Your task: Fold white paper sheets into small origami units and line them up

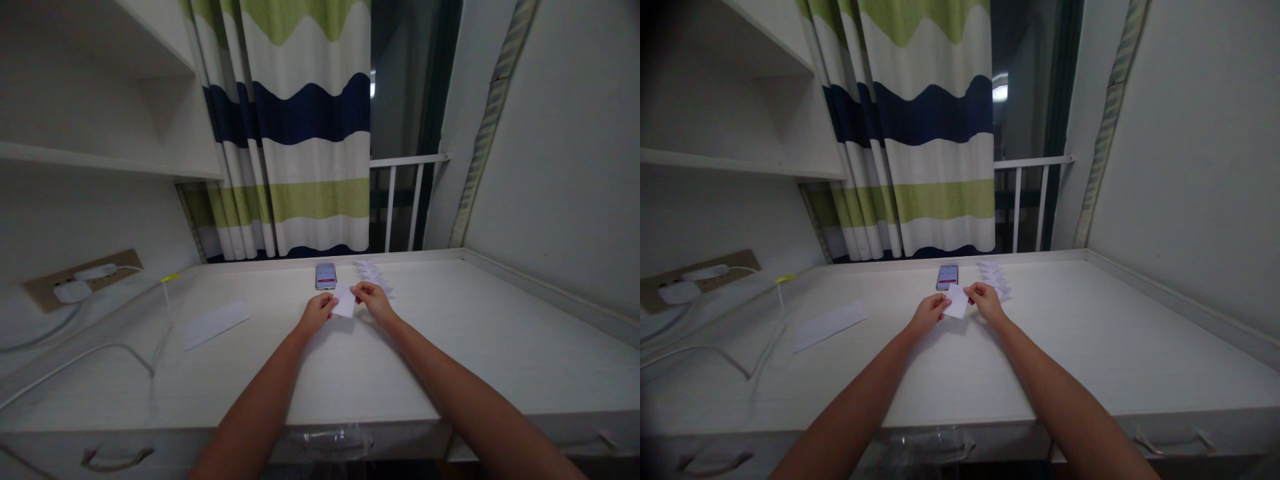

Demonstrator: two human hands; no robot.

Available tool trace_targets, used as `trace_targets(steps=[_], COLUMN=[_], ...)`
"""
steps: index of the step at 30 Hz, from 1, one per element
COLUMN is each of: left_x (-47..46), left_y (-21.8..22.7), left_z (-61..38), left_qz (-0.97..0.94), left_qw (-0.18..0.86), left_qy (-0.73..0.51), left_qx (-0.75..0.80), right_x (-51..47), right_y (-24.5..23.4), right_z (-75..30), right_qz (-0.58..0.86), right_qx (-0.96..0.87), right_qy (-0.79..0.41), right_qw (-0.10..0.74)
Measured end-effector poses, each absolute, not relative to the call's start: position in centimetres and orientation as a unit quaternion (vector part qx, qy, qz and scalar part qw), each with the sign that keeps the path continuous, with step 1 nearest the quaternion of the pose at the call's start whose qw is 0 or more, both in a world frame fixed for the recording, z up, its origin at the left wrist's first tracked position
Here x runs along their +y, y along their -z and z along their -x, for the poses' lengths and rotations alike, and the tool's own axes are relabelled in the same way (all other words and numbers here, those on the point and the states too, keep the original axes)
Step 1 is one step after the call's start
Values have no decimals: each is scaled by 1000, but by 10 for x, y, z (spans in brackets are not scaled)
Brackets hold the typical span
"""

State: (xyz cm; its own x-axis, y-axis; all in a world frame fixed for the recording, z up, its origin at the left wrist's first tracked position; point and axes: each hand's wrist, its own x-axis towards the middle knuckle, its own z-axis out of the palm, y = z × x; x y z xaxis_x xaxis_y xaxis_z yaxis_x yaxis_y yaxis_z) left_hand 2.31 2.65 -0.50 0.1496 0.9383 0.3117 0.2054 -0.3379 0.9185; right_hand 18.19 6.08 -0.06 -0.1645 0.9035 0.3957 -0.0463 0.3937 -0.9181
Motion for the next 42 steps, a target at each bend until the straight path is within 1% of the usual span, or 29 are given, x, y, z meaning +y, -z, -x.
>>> trace_targets(steps=[6,17,20,23,31,39,42], left_x=[27,29,31,32,37,38,34], left_y=[9,10,13,13,15,18,15], left_z=[-22,-18,-17,-18,-19,-20,-23], left_qz=[-680,-662,-663,-647,-584,-591,-611], left_qw=[413,424,418,422,495,502,485], left_qy=[-461,-458,-453,-476,-525,-497,-481], left_qx=[392,416,425,420,373,390,400], right_x=[64,59,56,51,42,41,42], right_y=[1,-3,-5,-7,-10,-9,-8], right_z=[-187,-184,-185,-183,-180,-180,-179], right_qz=[348,347,342,327,278,273,275], right_qx=[-598,-606,-613,-612,-591,-590,-592], right_qy=[-428,-432,-450,-490,-592,-611,-606], right_qw=[582,571,552,527,473,452,455])
